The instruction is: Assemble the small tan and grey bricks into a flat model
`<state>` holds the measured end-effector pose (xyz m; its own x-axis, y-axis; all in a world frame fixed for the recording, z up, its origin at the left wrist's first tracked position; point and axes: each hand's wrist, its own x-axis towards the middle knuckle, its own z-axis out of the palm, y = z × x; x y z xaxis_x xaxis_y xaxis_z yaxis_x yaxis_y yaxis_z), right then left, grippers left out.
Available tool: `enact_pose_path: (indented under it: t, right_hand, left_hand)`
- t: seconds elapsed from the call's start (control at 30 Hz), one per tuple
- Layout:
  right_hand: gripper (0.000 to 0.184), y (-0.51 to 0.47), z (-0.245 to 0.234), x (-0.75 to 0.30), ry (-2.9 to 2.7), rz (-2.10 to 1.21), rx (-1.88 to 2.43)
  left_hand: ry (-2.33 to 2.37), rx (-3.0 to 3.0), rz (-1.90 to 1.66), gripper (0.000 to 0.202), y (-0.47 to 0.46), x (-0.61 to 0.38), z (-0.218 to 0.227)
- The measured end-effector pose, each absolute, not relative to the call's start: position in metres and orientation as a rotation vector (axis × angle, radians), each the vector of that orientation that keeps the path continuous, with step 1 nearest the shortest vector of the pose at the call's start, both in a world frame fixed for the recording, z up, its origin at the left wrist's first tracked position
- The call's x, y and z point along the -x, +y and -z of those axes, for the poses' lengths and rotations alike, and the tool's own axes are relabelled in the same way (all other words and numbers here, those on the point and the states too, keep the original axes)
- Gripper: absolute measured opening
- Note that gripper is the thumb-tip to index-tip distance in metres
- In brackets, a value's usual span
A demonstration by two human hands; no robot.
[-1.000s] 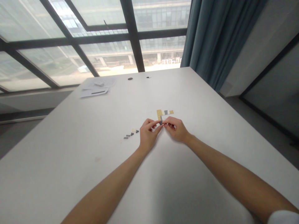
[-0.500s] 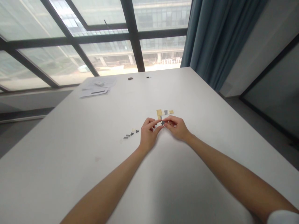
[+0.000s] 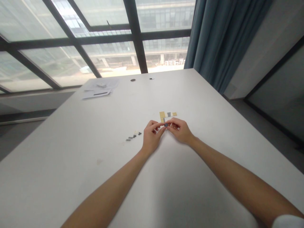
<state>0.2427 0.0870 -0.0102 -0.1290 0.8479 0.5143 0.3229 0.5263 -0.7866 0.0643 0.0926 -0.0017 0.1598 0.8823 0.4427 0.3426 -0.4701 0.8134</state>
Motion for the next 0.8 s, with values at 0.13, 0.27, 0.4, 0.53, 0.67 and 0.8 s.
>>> enact_pose_path:
  t: [0.13, 0.27, 0.4, 0.53, 0.67, 0.8]
  right_hand:
    - [0.016, 0.0873, 0.0108, -0.2420, -1.723, -0.580, 0.974]
    - [0.013, 0.0883, 0.0115, -0.2416, -1.713, -0.543, 0.993]
    - [0.014, 0.0890, 0.0124, -0.2417, -1.679, -0.537, 1.014]
    - [0.017, 0.0895, 0.0133, -0.2415, -1.650, -0.554, 1.015]
    - [0.021, 0.0896, 0.0142, -0.2413, -1.645, -0.566, 1.032]
    - [0.022, 0.0895, 0.0143, -0.2417, -1.657, -0.576, 1.048]
  left_hand:
    - [1.170, -1.887, -1.297, 0.017, 0.0925, -0.0641, 0.0023]
    - [1.160, -1.888, -1.300, 0.018, 0.0938, -0.0634, 0.0031]
    - [1.137, -1.885, -1.304, 0.020, 0.0949, -0.0631, 0.0042]
    - [1.115, -1.888, -1.305, 0.020, 0.0949, -0.0630, 0.0053]
    - [1.129, -1.901, -1.299, 0.017, 0.0933, -0.0633, 0.0037]
    - [1.160, -1.914, -1.293, 0.014, 0.0914, -0.0643, -0.0001]
